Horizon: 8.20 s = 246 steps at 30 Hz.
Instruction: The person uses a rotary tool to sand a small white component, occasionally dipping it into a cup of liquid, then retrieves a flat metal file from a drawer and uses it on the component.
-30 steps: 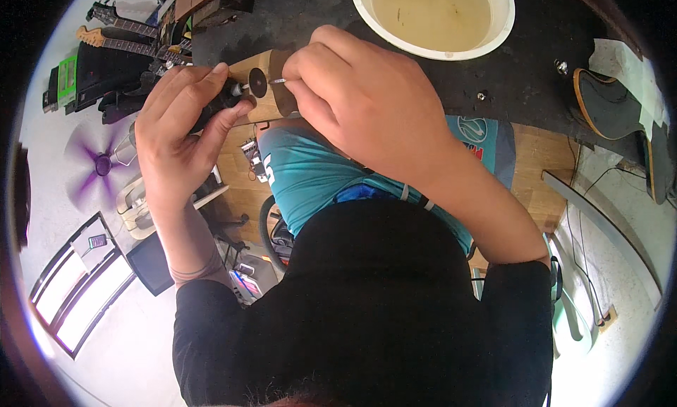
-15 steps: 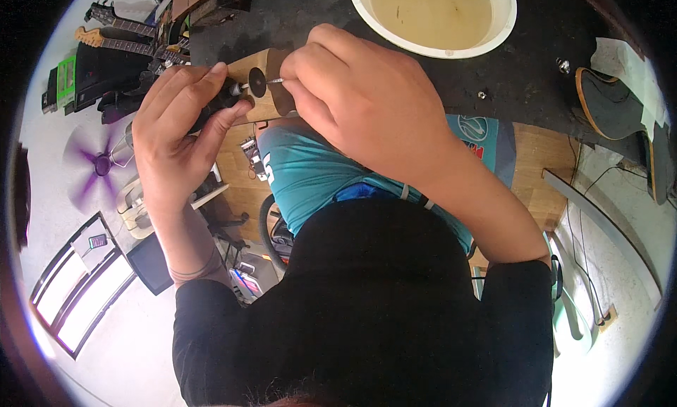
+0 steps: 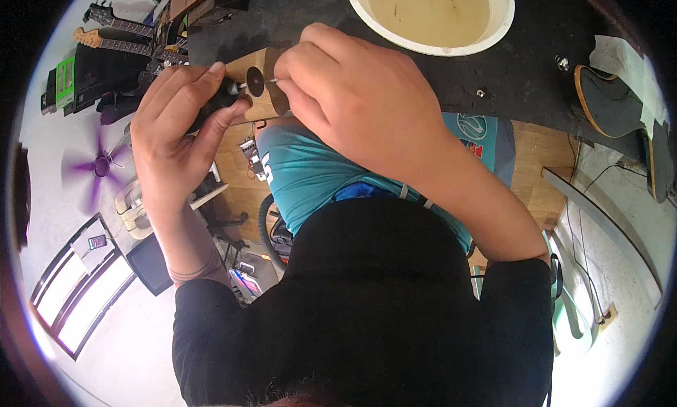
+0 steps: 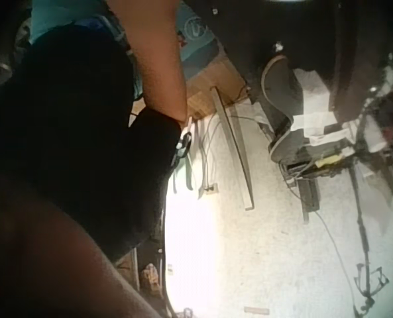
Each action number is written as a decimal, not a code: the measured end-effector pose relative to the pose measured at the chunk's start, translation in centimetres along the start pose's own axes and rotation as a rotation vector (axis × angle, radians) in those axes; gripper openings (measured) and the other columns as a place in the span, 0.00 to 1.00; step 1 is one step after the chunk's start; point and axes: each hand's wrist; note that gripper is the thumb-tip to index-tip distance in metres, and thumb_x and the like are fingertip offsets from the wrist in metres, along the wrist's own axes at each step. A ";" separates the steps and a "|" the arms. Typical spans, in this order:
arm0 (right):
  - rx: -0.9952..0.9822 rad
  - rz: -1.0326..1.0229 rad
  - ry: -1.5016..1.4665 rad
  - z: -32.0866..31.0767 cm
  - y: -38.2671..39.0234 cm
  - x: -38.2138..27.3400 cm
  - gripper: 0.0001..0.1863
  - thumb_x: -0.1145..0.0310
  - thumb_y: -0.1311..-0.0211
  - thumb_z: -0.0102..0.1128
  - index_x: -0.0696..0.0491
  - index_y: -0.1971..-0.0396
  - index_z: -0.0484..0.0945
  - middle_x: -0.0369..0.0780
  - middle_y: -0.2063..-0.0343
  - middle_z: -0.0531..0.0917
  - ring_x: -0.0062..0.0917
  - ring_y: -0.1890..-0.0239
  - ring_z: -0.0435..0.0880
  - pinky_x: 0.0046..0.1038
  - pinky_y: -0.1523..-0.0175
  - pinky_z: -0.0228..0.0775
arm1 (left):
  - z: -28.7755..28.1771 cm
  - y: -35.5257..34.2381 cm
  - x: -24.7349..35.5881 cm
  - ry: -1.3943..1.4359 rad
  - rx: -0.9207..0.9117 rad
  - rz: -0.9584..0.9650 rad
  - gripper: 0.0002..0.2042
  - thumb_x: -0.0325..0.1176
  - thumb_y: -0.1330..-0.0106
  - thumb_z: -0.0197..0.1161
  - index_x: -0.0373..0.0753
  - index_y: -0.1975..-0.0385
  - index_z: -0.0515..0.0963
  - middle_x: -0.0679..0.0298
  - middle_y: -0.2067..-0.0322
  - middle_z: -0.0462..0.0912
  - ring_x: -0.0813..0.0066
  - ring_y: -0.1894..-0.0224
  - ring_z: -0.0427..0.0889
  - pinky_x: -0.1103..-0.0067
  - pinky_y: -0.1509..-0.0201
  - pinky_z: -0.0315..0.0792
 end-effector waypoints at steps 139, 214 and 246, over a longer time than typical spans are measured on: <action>-0.057 0.155 0.017 -1.1 1.5 -2.6 0.06 0.71 0.15 0.63 0.54 0.46 0.80 0.48 0.58 0.91 0.51 0.54 0.93 0.50 0.51 0.83 | 0.8 2.6 0.2 -0.054 0.075 -0.095 0.18 0.40 0.31 0.80 0.42 0.45 0.89 0.60 0.48 0.89 0.51 0.46 0.88 0.61 0.41 0.81; -0.056 0.049 0.016 -0.8 -0.4 -0.2 0.07 0.69 0.22 0.70 0.51 0.54 0.80 0.42 0.66 0.91 0.45 0.61 0.93 0.46 0.56 0.82 | 1.0 0.8 -1.3 -0.135 0.027 0.025 0.21 0.43 0.34 0.82 0.46 0.43 0.90 0.66 0.61 0.85 0.61 0.59 0.85 0.66 0.58 0.81; -0.029 0.004 0.005 -0.2 -0.1 0.2 0.08 0.67 0.24 0.72 0.48 0.54 0.81 0.41 0.72 0.89 0.44 0.65 0.92 0.46 0.57 0.82 | -0.2 0.1 -1.0 -0.180 -0.107 0.093 0.22 0.37 0.35 0.83 0.37 0.42 0.90 0.59 0.55 0.92 0.54 0.59 0.88 0.65 0.54 0.82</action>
Point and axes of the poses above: each hand's wrist, its own y-axis away from the middle knuckle, its own z-axis out of the palm, x = y × z
